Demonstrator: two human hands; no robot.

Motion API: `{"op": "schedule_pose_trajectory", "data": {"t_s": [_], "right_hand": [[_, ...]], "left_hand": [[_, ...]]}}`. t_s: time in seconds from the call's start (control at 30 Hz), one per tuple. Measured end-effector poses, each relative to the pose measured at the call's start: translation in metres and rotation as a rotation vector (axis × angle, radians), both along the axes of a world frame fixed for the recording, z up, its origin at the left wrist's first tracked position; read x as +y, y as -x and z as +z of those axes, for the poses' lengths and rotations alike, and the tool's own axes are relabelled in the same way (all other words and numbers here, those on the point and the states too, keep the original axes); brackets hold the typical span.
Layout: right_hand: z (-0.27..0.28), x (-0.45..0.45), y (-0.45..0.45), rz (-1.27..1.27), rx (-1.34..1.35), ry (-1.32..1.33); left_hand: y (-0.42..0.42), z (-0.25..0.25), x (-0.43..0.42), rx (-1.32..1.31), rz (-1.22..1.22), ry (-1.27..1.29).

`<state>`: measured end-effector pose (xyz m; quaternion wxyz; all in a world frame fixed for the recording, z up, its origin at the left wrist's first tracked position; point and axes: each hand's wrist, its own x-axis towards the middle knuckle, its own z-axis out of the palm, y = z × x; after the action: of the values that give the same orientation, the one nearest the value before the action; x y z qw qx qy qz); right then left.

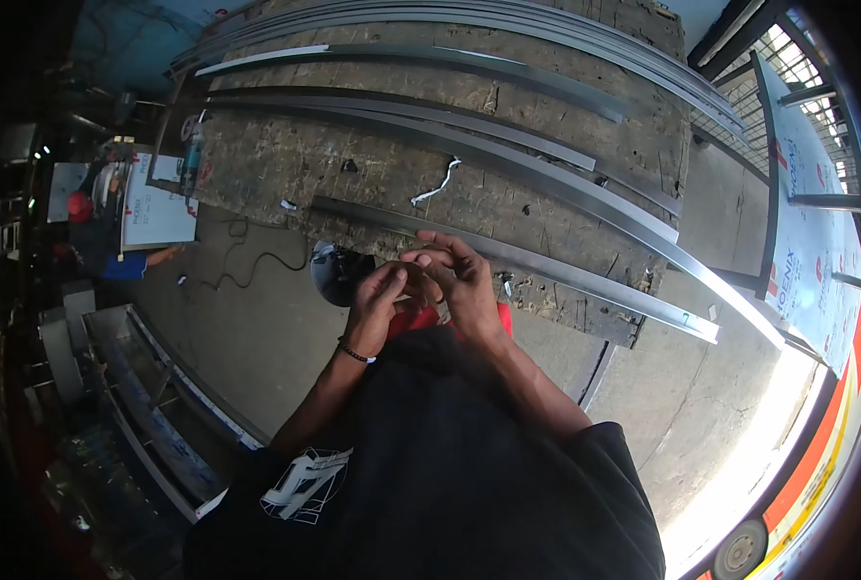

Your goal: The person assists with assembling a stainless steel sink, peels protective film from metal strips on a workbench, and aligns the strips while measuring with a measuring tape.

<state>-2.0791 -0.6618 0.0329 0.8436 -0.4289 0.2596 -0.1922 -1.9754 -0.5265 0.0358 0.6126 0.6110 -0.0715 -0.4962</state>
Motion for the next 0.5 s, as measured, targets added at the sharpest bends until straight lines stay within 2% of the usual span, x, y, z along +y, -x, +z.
{"op": "schedule_pose_trajectory", "data": {"t_s": [0.03,0.1,0.23,0.43,0.5], "right_hand": [[0.006,0.000,0.002,0.005,-0.003,0.001],[0.014,-0.002,0.005,-0.011,-0.039,-0.213],[-0.003,-0.002,0.009,-0.038,-0.032,-0.183],[-0.011,-0.001,0.014,-0.021,0.038,0.012],[-0.020,-0.010,0.022,-0.078,0.205,0.380]], "left_hand": [[0.004,0.003,-0.004,-0.076,-0.015,0.021],[0.012,0.009,-0.015,-0.211,-0.030,0.096],[0.015,0.012,-0.023,-0.306,-0.048,0.031],[-0.001,-0.013,-0.006,-0.128,-0.029,0.034],[-0.020,-0.021,0.014,-0.008,0.141,0.016]]}}
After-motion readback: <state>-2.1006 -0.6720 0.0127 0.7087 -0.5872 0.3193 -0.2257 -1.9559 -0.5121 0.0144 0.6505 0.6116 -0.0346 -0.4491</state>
